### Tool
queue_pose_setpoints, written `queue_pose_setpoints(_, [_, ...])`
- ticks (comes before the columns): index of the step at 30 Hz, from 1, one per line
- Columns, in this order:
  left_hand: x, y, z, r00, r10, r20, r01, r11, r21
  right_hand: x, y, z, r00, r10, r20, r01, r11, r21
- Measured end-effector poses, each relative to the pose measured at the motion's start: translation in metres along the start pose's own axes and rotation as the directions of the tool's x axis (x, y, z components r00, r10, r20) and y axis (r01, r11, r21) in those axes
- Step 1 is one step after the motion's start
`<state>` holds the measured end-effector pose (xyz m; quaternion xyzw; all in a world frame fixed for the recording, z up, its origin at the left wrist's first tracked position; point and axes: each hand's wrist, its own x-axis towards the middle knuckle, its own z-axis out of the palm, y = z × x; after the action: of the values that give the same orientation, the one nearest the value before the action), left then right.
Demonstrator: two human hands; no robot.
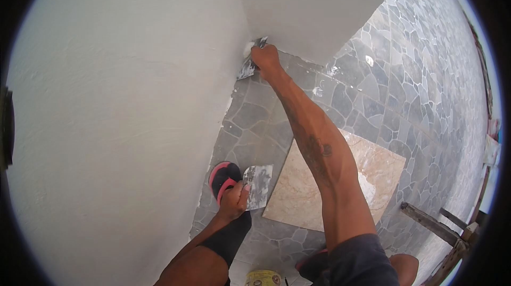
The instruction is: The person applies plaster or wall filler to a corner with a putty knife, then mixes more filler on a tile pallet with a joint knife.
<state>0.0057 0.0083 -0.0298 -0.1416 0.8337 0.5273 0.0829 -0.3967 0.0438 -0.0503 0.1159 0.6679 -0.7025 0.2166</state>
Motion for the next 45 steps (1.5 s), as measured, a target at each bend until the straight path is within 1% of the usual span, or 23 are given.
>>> queue_pose_setpoints(2, [0.000, 0.001, 0.000, 1.000, 0.001, -0.003, -0.001, 1.000, -0.009, 0.004, 0.004, 0.001, 1.000, -0.005, -0.007, 0.005, 1.000, 0.007])
queue_pose_setpoints(5, [0.000, -0.001, 0.000, 1.000, -0.006, 0.001, 0.006, 1.000, -0.020, 0.004, 0.004, 0.002, 0.999, -0.002, 0.045, 0.000, 0.999, 0.042])
queue_pose_setpoints(14, [0.002, 0.006, -0.004, 1.000, 0.006, 0.004, -0.006, 1.000, -0.024, -0.005, -0.015, 0.003, 0.997, -0.023, 0.077, 0.024, 1.000, -0.014])
queue_pose_setpoints(17, [0.001, 0.003, -0.003, 0.999, 0.032, -0.005, -0.032, 0.999, 0.004, -0.015, -0.026, 0.007, 0.995, -0.031, 0.097, 0.029, 0.999, 0.018])
queue_pose_setpoints(20, [0.001, 0.004, -0.003, 1.000, 0.026, -0.003, -0.026, 1.000, 0.000, -0.022, -0.035, 0.009, 0.993, -0.036, 0.114, 0.034, 0.999, 0.023])
queue_pose_setpoints(26, [0.001, 0.001, -0.002, 0.999, 0.044, -0.007, -0.044, 0.999, 0.005, -0.036, -0.056, 0.015, 0.995, -0.053, 0.084, 0.057, 0.997, -0.045])
queue_pose_setpoints(32, [0.003, 0.004, -0.004, 0.999, 0.041, -0.001, -0.041, 0.999, -0.011, -0.044, -0.074, 0.019, 0.993, -0.063, 0.095, 0.069, 0.995, -0.069])
queue_pose_setpoints(35, [0.003, 0.002, -0.003, 0.999, 0.036, 0.007, -0.036, 0.999, -0.010, -0.048, -0.082, 0.019, 0.993, -0.069, 0.099, 0.074, 0.996, -0.055])
queue_pose_setpoints(38, [0.004, 0.004, -0.003, 0.999, 0.045, -0.001, -0.045, 0.999, 0.014, -0.045, -0.082, 0.020, 0.985, -0.132, 0.109, 0.136, 0.990, -0.026])
queue_pose_setpoints(41, [0.005, 0.007, -0.005, 0.999, 0.037, 0.009, -0.037, 0.999, 0.016, -0.047, -0.092, 0.018, 0.981, -0.091, 0.170, 0.105, 0.992, -0.073])
queue_pose_setpoints(44, [0.004, 0.010, -0.004, 1.000, 0.013, 0.009, -0.013, 1.000, 0.016, -0.062, -0.104, 0.022, 0.984, -0.107, 0.141, 0.118, 0.991, -0.068])
queue_pose_setpoints(45, [0.004, 0.010, -0.004, 1.000, 0.024, 0.005, -0.024, 0.999, 0.024, -0.061, -0.106, 0.022, 0.981, -0.115, 0.157, 0.126, 0.990, -0.064])
